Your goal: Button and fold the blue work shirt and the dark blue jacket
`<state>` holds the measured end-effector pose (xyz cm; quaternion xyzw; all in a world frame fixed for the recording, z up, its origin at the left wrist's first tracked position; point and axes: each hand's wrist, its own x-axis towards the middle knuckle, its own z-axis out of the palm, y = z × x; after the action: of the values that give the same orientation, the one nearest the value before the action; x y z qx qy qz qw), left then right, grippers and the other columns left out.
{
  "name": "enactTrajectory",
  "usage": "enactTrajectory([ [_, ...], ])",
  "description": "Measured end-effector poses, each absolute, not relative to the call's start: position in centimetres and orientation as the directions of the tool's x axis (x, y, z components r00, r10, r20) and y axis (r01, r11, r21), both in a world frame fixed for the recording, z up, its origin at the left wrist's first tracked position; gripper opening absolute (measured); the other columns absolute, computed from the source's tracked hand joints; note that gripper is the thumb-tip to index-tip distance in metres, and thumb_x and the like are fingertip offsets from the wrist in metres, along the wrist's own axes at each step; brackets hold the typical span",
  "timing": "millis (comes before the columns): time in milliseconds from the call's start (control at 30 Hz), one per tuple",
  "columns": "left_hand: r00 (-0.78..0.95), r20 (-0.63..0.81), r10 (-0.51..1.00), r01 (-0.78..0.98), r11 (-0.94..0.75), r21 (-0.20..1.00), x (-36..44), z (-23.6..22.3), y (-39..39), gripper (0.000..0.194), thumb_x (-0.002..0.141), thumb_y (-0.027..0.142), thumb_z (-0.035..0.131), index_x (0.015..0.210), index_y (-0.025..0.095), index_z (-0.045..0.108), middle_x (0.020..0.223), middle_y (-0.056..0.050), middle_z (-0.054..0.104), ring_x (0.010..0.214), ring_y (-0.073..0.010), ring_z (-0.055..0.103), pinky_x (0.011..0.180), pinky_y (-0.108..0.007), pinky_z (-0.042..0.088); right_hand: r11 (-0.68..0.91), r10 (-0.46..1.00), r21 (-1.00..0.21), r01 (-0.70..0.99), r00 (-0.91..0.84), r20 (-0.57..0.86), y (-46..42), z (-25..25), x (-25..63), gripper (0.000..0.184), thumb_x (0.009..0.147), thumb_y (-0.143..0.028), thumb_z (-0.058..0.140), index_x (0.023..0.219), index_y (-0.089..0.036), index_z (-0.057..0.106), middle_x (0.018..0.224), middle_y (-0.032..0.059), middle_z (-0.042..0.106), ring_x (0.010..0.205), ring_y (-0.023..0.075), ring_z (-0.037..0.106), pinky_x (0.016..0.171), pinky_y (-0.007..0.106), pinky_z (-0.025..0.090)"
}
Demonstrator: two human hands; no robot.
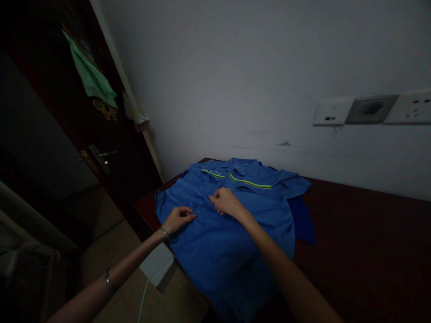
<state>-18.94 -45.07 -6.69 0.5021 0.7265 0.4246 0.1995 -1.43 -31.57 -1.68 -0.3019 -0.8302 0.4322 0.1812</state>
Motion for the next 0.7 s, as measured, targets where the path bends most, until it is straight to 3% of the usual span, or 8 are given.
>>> enactTrajectory([
  [167, -0.439, 0.027, 0.898, 0.369, 0.153, 0.917, -18.5, -6.8, -44.1, 0.033, 0.049, 0.041, 0.070, 0.059, 0.011, 0.060, 0.050, 0.003, 0.052, 0.046, -0.0061, 0.040, 0.045, -0.018, 0.029, 0.466, 0.514, -0.846, 0.258, -0.857, 0.022, -33.6, -3.0, -2.8, 0.012, 0.075, -0.023, 0.052, 0.075, -0.013, 0.059, 0.058, 0.0012, 0.062, 0.040, 0.0065, 0.053, 0.033, 0.012, 0.039],
  [333, -0.448, -0.013, 0.894, 0.285, 0.156, 0.946, -18.3, -7.1, -44.1, 0.030, 0.049, 0.036, 0.069, 0.062, 0.011, 0.061, 0.052, 0.003, 0.053, 0.046, -0.0060, 0.041, 0.045, -0.018, 0.030, 0.461, 0.500, -0.852, 0.248, -0.866, 0.019, -34.2, -4.6, -3.6, 0.021, 0.074, -0.017, 0.050, 0.093, -0.013, 0.059, 0.073, 0.0034, 0.064, 0.041, 0.0048, 0.052, 0.033, 0.011, 0.040],
  [567, -0.412, 0.088, 0.907, 0.382, 0.084, 0.920, -18.0, -6.8, -44.7, 0.024, 0.056, 0.034, 0.066, 0.064, 0.011, 0.061, 0.052, 0.003, 0.051, 0.048, -0.0064, 0.041, 0.046, -0.018, 0.031, 0.415, 0.529, -0.875, 0.251, -0.848, 0.007, -34.9, -5.5, -4.3, 0.029, 0.073, -0.015, 0.048, 0.100, -0.011, 0.059, 0.086, 0.0064, 0.064, 0.041, 0.0052, 0.052, 0.034, 0.015, 0.043],
  [700, -0.371, 0.157, 0.915, 0.479, 0.044, 0.877, -17.9, -6.6, -45.1, 0.022, 0.061, 0.033, 0.063, 0.066, 0.011, 0.062, 0.056, 0.002, 0.052, 0.053, -0.0078, 0.043, 0.049, -0.018, 0.033, 0.398, 0.534, -0.891, 0.217, -0.845, 0.032, -35.1, -5.4, -4.6, 0.025, 0.073, -0.014, 0.049, 0.094, -0.011, 0.062, 0.073, 0.0034, 0.063, 0.047, 0.0069, 0.054, 0.035, 0.015, 0.044],
])
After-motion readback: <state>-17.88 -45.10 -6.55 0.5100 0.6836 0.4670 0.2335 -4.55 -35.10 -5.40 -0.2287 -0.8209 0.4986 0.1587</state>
